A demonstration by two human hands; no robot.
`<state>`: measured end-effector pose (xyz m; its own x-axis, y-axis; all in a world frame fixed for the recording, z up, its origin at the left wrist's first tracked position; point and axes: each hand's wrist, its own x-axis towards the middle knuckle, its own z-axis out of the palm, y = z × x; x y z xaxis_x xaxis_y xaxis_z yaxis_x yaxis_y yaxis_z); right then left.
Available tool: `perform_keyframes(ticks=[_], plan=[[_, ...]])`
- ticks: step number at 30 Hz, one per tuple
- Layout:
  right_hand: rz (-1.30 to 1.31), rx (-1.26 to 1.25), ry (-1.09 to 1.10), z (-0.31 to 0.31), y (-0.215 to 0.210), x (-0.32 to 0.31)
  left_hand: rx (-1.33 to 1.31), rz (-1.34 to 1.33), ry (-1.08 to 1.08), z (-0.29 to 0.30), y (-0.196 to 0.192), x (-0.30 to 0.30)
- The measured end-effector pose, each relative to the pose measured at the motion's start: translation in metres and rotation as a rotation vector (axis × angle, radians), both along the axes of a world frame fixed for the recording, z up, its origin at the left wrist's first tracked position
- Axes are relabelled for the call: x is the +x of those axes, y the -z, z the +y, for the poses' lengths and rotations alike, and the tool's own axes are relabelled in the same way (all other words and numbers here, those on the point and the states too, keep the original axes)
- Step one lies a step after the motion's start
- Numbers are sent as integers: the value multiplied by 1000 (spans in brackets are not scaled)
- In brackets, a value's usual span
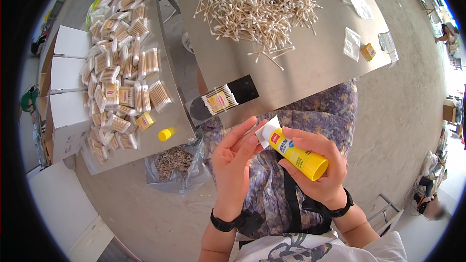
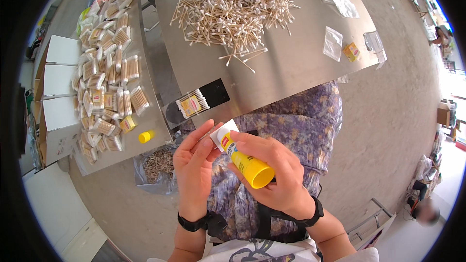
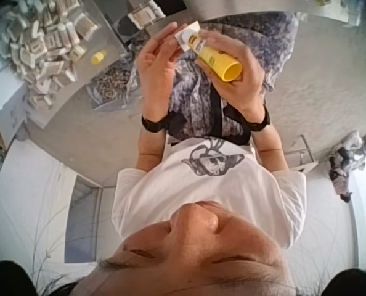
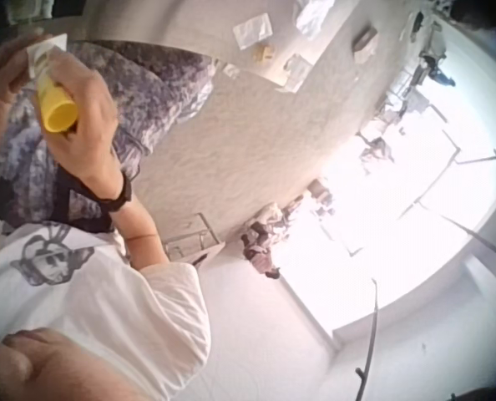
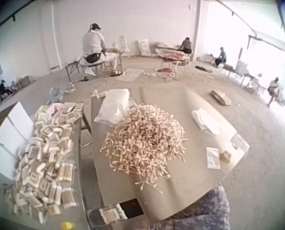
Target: The recorder sorts cotton swabs into boxes and applies glue to labels for packaging.
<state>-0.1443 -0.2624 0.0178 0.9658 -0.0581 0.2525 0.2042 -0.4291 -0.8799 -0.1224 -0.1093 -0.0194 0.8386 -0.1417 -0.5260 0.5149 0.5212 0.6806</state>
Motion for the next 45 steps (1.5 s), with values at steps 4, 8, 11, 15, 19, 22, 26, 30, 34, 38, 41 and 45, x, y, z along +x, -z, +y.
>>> perform_keyframes(ticks=[4,8,11,15,19,22,26,30,34,38,41,45], plan=[[-63,-135,-90,-1,-2,-2,128,-55,-7,-1,-7,-2],[-131,-170,-130,0,0,-2,240,-120,20,4,-10,-2],[-142,-175,-148,0,0,-1,268,-162,46,5,-12,-1],[-123,-189,-164,-2,-3,-2,326,-143,56,1,-17,0],[-120,-102,-147,-1,-1,-3,351,-134,54,1,-14,-1],[-121,-110,-128,-3,-2,0,343,-128,53,1,-12,-2],[-87,-117,-97,-4,-4,0,348,-132,35,-1,-12,-2],[5,-22,-69,-5,-7,0,371,-131,39,1,-12,-3],[104,204,31,-8,-3,1,373,-128,44,3,-11,-4],[160,209,93,-18,-2,8,369,-115,66,4,-12,-6],[209,337,114,-20,-3,5,333,-122,53,3,-14,-5],[136,442,212,-30,-6,0,368,-128,-23,4,-17,-1]])
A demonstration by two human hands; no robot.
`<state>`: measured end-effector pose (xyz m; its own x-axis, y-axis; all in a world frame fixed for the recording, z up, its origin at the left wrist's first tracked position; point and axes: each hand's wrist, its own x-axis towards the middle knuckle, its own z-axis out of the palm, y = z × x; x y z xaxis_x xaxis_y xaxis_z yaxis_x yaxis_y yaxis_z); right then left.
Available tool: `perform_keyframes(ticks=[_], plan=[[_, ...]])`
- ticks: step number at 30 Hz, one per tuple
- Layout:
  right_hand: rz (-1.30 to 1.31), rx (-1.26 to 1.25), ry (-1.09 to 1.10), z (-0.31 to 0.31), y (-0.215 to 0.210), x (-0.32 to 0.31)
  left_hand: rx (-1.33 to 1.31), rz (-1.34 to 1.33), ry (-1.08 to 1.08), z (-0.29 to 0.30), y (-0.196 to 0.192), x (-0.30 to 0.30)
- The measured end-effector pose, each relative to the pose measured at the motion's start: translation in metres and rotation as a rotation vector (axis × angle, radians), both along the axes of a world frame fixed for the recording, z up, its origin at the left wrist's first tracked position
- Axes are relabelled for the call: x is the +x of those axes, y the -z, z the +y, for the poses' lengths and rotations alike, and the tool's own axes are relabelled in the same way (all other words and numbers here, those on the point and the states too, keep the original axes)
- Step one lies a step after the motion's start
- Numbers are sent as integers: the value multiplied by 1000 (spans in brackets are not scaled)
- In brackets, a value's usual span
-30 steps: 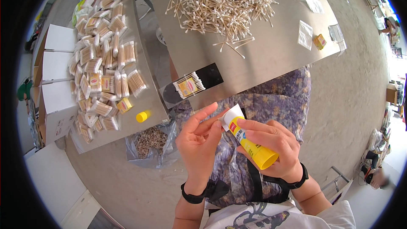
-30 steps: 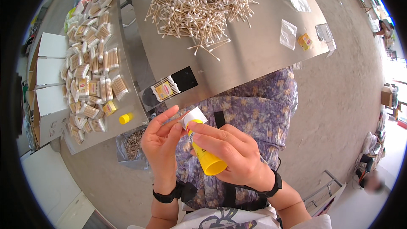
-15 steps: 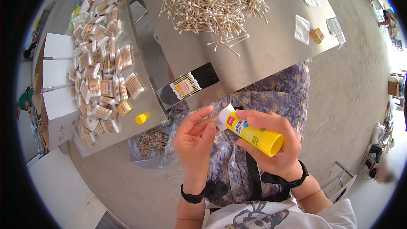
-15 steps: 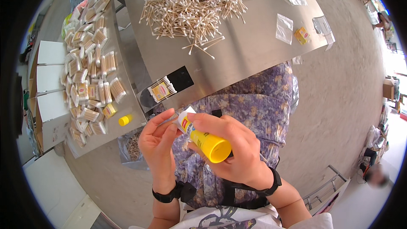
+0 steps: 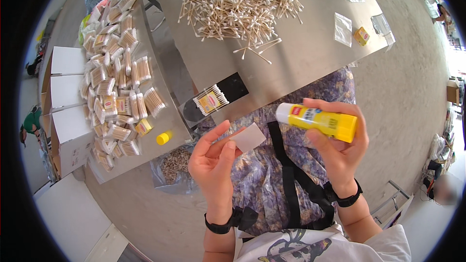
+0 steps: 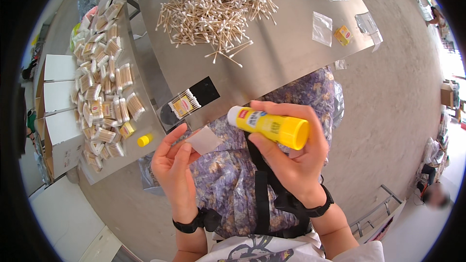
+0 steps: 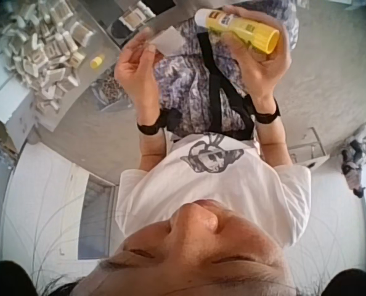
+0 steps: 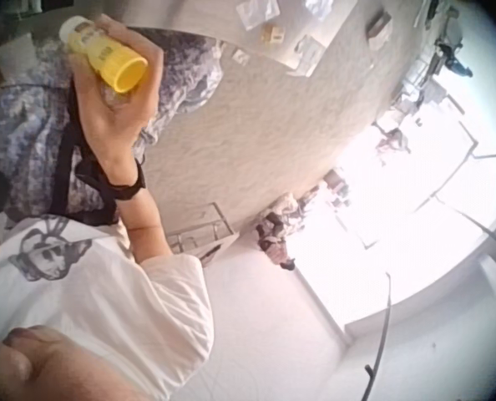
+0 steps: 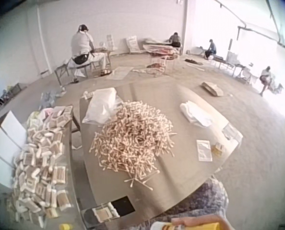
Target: The recorder sorts cotton swabs into boxes and applies glue to labels for packaging.
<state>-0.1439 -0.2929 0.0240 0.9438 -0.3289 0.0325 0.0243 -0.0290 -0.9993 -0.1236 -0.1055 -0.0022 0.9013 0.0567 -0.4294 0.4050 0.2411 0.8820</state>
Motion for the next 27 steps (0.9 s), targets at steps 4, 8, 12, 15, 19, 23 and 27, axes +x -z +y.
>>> perform_keyframes(ticks=[4,8,12,15,19,23,27], plan=[[-117,-72,-39,0,-6,-6,129,-23,7,-1,-2,0],[-147,-165,-199,9,-11,-4,154,-54,20,-5,-12,-2],[-109,-139,-227,11,-5,-3,48,-40,78,-6,-9,-6],[-73,-68,-206,13,-7,-3,-34,-3,67,-4,-9,-7],[-69,-94,-216,15,-9,-5,-126,7,53,-2,-3,-10],[-65,-79,-209,17,-11,-3,-82,-26,45,0,-4,-12],[-44,-95,-192,15,-11,-3,-51,-100,47,-1,2,-14]])
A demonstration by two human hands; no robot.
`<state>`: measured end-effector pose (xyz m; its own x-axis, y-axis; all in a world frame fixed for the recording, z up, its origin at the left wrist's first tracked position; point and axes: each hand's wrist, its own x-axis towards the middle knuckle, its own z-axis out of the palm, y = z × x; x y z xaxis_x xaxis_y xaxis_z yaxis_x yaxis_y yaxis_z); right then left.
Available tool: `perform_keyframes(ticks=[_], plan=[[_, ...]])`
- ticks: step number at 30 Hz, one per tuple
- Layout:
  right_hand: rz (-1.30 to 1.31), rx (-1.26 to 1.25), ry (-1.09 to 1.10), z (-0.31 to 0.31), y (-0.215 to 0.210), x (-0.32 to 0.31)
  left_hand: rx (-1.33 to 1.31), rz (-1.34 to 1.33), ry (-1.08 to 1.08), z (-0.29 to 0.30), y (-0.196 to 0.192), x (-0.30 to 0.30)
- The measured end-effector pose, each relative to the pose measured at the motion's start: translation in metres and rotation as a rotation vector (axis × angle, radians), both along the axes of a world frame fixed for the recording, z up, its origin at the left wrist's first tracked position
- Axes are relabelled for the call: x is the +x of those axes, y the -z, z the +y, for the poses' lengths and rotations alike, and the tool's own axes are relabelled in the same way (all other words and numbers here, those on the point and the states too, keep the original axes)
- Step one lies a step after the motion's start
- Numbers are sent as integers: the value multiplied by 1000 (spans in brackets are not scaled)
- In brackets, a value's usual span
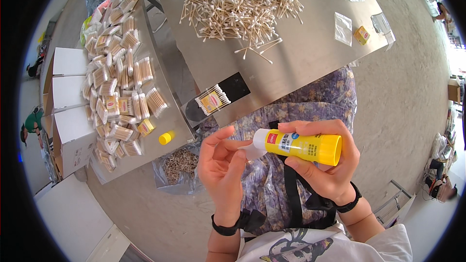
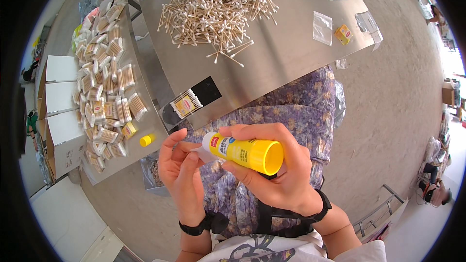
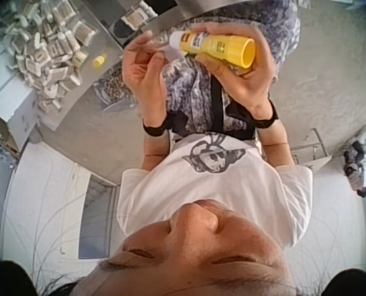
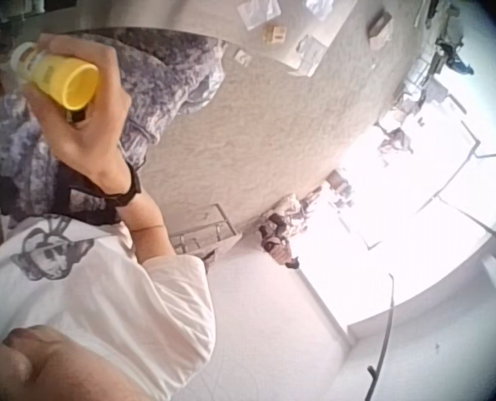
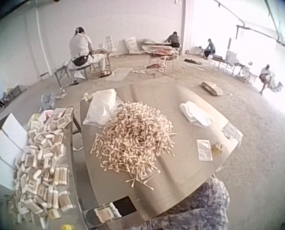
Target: The recorder sorts cotton swabs into boxes and applies glue to labels for packaging.
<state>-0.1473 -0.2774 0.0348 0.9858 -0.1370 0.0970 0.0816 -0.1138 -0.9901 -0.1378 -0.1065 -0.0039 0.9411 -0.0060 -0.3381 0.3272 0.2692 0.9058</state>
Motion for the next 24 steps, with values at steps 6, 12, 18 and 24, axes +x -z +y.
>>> perform_keyframes(ticks=[6,12,18,24], plan=[[-10,-23,6,1,-3,1,-60,-2,-28,-2,-2,0],[20,-5,19,-1,0,0,-154,17,-51,-2,-2,1],[-32,-50,134,-2,3,-7,-138,91,-138,0,-5,7],[-219,-238,-35,14,0,-7,54,11,-158,-13,-12,8]])
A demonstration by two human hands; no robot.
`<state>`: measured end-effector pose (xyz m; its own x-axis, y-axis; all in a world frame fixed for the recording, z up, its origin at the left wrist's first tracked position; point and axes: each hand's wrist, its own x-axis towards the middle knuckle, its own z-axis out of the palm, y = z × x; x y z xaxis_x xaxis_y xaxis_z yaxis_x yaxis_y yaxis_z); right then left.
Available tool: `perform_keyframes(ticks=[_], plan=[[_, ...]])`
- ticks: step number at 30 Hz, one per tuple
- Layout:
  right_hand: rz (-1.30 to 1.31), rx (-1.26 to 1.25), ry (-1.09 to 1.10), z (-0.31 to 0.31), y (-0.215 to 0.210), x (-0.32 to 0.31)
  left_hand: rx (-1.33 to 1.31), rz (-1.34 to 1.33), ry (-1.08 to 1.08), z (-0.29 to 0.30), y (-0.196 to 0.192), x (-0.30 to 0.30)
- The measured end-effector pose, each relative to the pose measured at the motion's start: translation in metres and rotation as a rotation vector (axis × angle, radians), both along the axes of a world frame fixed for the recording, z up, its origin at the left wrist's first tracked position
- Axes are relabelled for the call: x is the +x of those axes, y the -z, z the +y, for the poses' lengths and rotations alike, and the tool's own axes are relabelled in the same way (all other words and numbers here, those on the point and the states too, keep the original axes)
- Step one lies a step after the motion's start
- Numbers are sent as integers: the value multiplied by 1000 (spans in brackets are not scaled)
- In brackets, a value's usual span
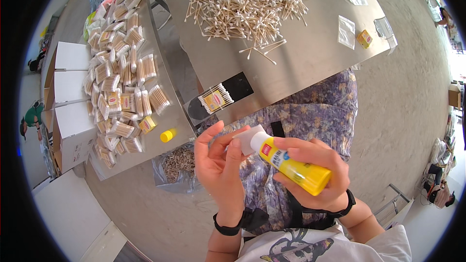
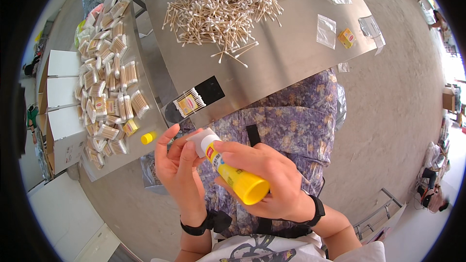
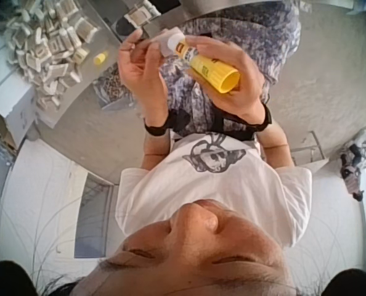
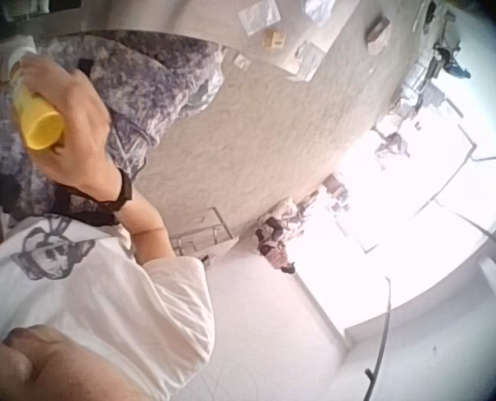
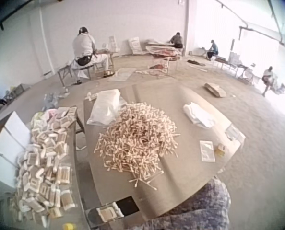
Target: The recorder sorts cotton swabs into boxes and applies glue to labels for packaging.
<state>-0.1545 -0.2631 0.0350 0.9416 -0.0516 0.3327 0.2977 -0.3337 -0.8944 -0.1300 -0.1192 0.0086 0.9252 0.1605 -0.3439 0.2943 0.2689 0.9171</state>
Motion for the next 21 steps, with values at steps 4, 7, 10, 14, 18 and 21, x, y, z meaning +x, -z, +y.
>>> perform_keyframes(ticks=[4,7,10,14,18,21], plan=[[57,39,47,2,10,0,-32,26,6,0,0,0],[101,28,81,-3,14,-3,-12,51,-4,0,1,-1],[129,-94,122,-15,20,-5,33,11,-45,3,1,1],[114,-4,183,-19,17,-12,60,61,-5,7,-5,5],[22,-75,101,-11,5,-7,102,21,28,1,-4,4],[-38,-120,4,-2,4,-1,72,29,51,-3,-7,4]])
